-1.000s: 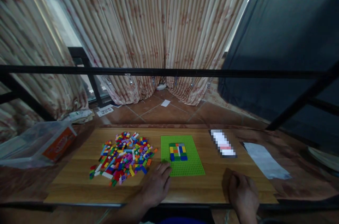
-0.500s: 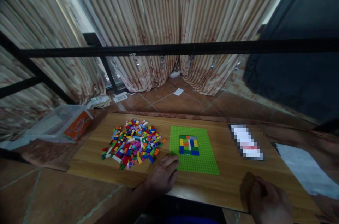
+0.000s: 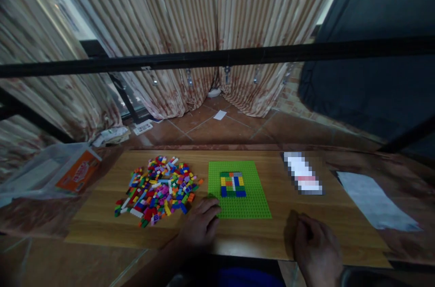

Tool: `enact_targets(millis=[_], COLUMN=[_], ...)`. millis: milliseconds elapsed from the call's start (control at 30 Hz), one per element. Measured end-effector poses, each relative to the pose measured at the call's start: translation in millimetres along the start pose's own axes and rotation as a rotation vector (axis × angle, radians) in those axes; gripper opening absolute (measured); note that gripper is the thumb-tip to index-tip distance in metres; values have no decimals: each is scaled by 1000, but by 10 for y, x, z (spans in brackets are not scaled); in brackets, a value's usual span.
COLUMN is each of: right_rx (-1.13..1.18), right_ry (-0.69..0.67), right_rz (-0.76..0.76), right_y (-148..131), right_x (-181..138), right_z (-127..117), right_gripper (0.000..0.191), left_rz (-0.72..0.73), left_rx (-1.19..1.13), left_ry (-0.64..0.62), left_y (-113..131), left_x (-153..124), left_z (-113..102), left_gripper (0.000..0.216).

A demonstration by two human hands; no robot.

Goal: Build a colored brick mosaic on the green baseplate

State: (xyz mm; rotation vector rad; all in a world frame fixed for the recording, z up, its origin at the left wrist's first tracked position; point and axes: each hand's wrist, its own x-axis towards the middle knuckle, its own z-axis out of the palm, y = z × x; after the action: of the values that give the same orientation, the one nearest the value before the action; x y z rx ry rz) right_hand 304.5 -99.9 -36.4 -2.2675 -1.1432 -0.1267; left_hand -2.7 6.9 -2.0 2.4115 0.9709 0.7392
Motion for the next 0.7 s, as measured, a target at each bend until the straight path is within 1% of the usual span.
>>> enact_targets(millis=[100,167,200,233,267,367,467,567,700], right_rx=[78,175,225,262,309,471,500,468,434], right_ry=[-55,-78,-111,-98,-98,-201,-228,-245,-219], right_rz=[82,123,105,87,40,-147,-165,-197,-231], right_y=[-30,-164,-271,-401,-547,-992,-1291,-1373,-1280], right_x=[0,7,16,28,44,100,134,98,-81], right_z=[-22,-34,-30,-15,13,158,321,402,367], right_gripper=[44,44,44,42,41,36,32,32,32], left_rz=[4,4,6,10,14,38,64,70,80], left_rx=[3,2,-2,-7,-11,-6,10,11,-14], left_ry=[-1,0,1,3,6,20,23,8,-42], left_y=[-14,-23,-26,-30,-33,-45,-61,-69,-12], left_x=[16,20,19,16,13,7,17,35,4], left_z=[1,-1,-3,-3,-3,5,14,11,-10], left_gripper=[26,26,27,27,28,27,26,25,23])
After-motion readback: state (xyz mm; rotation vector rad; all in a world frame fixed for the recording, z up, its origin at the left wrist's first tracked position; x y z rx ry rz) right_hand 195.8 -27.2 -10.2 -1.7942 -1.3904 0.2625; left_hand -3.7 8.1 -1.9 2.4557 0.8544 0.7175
